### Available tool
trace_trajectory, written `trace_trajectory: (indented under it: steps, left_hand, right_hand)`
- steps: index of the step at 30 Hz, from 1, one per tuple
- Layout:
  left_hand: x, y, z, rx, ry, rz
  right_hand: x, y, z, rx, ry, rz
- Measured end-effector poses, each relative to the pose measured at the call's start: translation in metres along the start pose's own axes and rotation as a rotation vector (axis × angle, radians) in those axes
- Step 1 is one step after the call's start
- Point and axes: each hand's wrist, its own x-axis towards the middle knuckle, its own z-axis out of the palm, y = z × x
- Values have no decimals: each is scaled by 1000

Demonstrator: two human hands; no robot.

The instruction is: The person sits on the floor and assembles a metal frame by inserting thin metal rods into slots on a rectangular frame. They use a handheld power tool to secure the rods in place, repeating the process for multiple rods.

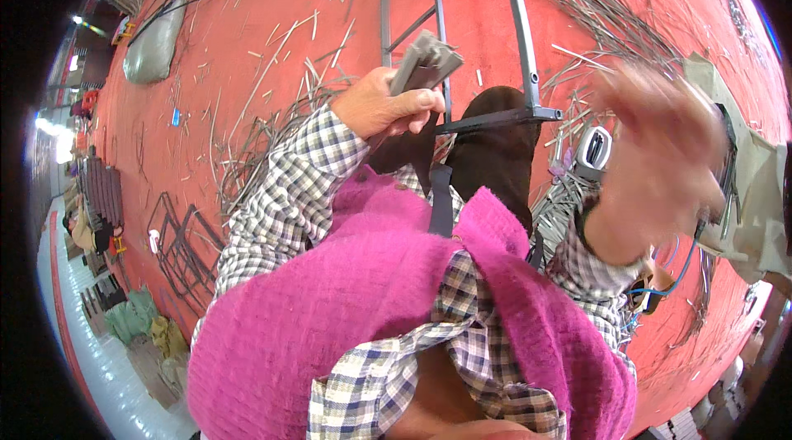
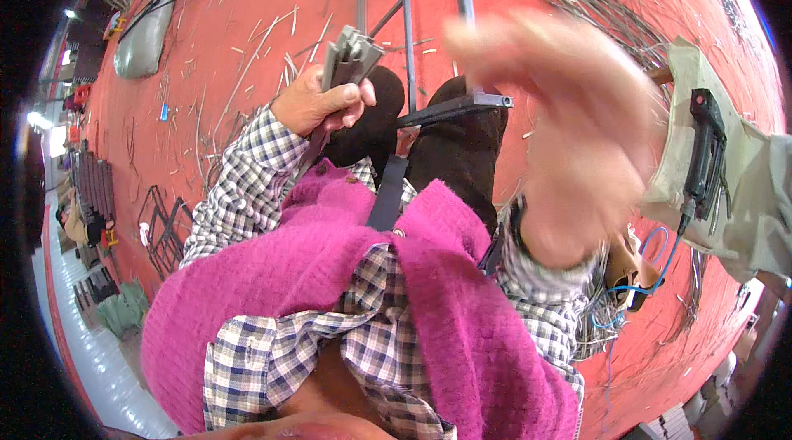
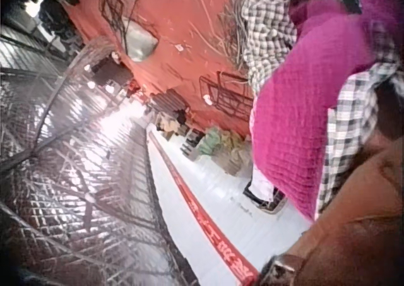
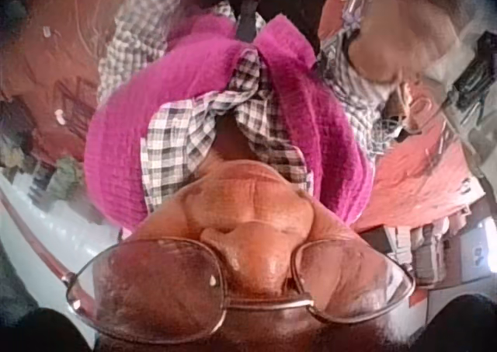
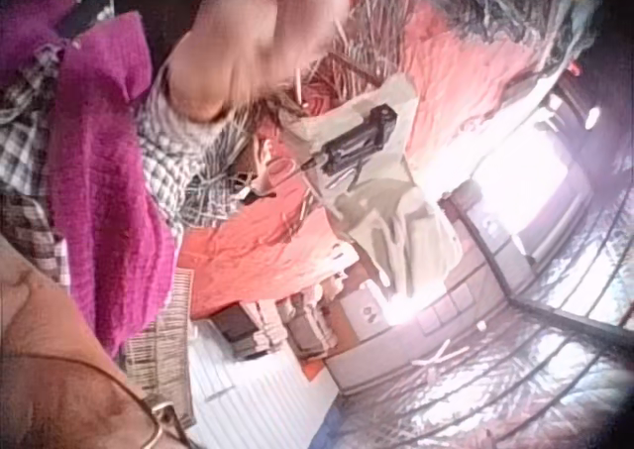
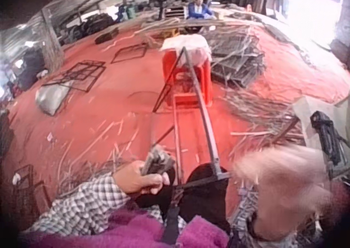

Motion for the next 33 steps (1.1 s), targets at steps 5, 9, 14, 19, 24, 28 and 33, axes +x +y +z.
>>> trace_trajectory:
  steps: [5, 9, 14, 19, 24, 28, 33]
  left_hand:
    - [6, 1, 6, 89, -49, -70]
    - [5, -2, 4, 76, -65, 9]
    - [-5, -5, -11, -23, -36, 31]
    - [-8, 9, -26, -341, 95, 194]
    - [-5, 11, -25, -689, 30, 340]
    - [-5, -3, -27, -645, 270, 253]
    - [-3, -26, -26, -366, 274, 284]
  right_hand:
    - [35, 61, 10, -520, -122, -208]
    - [36, 82, 54, -559, -448, -33]
    - [38, 88, 40, -156, -136, 11]
    - [-8, 124, 70, 76, -285, 381]
    - [-42, 138, 118, 373, -430, 655]
    - [-53, 145, 127, 274, -465, 684]
    - [-58, 161, 120, 59, -479, 993]
